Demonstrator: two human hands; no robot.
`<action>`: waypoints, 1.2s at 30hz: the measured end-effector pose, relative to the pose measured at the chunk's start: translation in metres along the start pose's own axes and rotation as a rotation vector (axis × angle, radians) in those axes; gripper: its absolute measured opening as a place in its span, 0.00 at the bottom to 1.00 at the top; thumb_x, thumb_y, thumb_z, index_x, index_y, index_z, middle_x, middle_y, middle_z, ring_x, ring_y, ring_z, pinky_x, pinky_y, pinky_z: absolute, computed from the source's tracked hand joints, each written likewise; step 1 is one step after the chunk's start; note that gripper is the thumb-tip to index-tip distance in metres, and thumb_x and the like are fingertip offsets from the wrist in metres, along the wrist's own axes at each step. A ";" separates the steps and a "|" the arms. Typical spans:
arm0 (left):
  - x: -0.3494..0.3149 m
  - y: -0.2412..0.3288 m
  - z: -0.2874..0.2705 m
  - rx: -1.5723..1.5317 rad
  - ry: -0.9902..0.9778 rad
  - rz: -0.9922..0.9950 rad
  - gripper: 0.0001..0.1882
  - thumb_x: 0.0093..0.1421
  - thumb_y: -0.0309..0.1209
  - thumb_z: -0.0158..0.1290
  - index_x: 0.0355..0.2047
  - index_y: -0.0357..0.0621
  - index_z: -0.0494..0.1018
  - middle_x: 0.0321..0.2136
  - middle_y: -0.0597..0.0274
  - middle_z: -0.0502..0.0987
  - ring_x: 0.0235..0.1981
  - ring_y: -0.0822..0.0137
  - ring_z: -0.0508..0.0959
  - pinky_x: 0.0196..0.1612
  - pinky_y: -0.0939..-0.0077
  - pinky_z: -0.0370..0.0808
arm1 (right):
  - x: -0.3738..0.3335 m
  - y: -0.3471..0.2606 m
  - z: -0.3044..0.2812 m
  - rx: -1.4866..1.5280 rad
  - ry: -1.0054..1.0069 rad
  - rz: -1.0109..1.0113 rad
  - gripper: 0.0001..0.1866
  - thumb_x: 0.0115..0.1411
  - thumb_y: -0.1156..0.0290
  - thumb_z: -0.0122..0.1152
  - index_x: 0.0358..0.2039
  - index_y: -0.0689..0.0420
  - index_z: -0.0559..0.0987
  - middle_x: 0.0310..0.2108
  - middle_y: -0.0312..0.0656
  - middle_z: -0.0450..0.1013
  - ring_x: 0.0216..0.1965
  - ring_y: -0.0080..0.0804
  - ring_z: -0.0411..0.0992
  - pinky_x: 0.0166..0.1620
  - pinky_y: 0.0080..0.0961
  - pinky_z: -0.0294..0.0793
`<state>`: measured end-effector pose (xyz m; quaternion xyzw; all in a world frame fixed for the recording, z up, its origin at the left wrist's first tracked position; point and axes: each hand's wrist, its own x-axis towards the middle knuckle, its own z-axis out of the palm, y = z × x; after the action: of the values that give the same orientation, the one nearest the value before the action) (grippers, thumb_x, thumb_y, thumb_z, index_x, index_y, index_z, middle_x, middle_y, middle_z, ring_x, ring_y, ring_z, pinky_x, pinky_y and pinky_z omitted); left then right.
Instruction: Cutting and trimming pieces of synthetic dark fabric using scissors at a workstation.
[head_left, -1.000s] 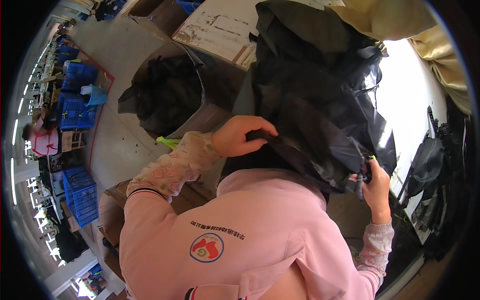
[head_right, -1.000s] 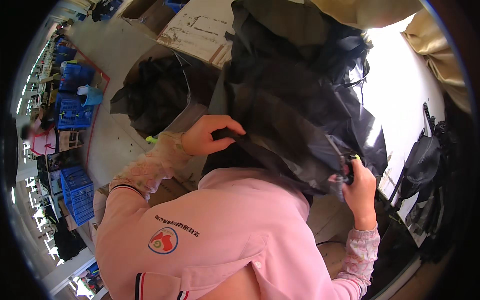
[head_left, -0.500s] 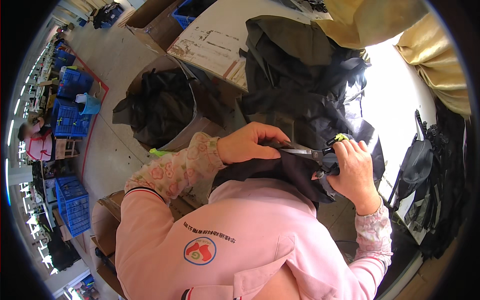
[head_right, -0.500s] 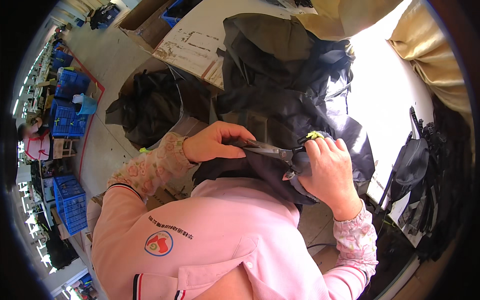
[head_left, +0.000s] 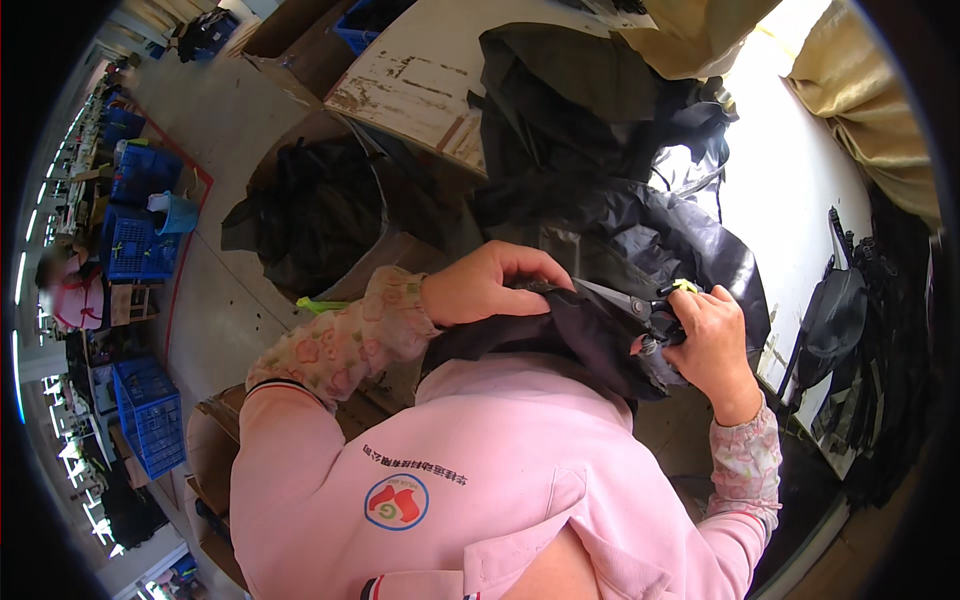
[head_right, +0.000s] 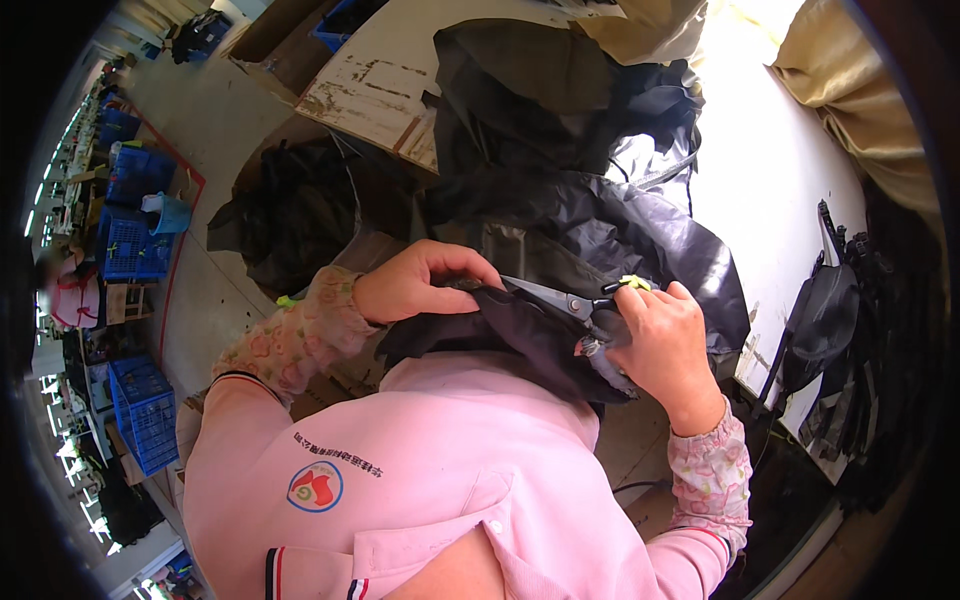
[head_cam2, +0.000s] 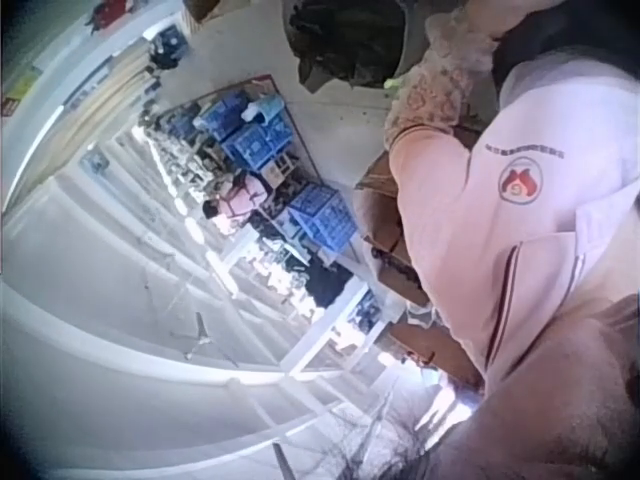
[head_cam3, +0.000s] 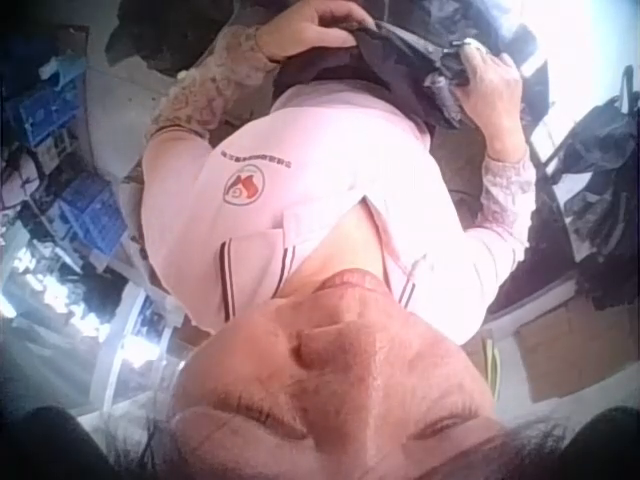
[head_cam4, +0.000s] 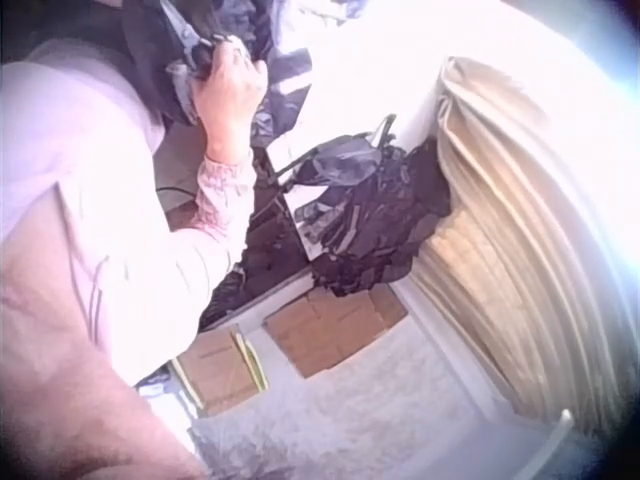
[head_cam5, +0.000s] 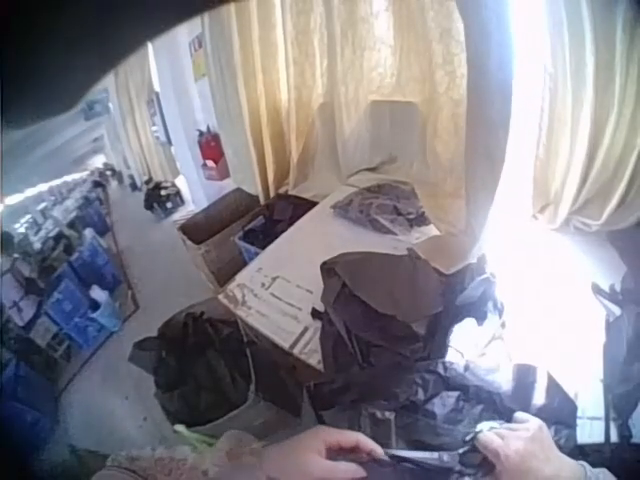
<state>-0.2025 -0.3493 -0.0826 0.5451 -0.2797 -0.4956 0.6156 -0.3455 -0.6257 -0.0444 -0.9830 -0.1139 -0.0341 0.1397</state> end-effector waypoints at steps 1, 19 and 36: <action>-0.006 0.005 -0.003 0.002 0.001 0.001 0.15 0.56 0.20 0.56 0.45 0.37 0.75 0.39 0.66 0.78 0.42 0.77 0.75 0.48 0.81 0.70 | -0.002 0.002 0.001 -0.001 0.002 -0.002 0.21 0.29 0.73 0.71 0.26 0.56 0.70 0.22 0.40 0.71 0.25 0.41 0.72 0.32 0.33 0.64; -0.380 0.044 -0.293 0.949 1.811 0.432 0.14 0.58 0.22 0.49 0.44 0.38 0.76 0.40 0.58 0.78 0.42 0.65 0.77 0.49 0.72 0.73 | 0.033 0.065 0.050 0.416 0.405 0.474 0.21 0.51 0.63 0.73 0.33 0.61 0.69 0.24 0.48 0.74 0.26 0.49 0.73 0.30 0.35 0.70; 0.060 -0.012 -0.178 0.892 0.859 0.325 0.32 0.53 0.37 0.64 0.56 0.40 0.66 0.48 0.48 0.72 0.48 0.54 0.73 0.53 0.64 0.71 | 0.201 0.066 0.081 -0.002 0.609 0.282 0.25 0.46 0.68 0.70 0.41 0.56 0.66 0.29 0.44 0.77 0.34 0.49 0.75 0.40 0.40 0.71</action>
<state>-0.0271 -0.3331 -0.1498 0.8496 -0.2665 0.0310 0.4541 -0.1318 -0.6214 -0.1201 -0.9339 0.0704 -0.3067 0.1697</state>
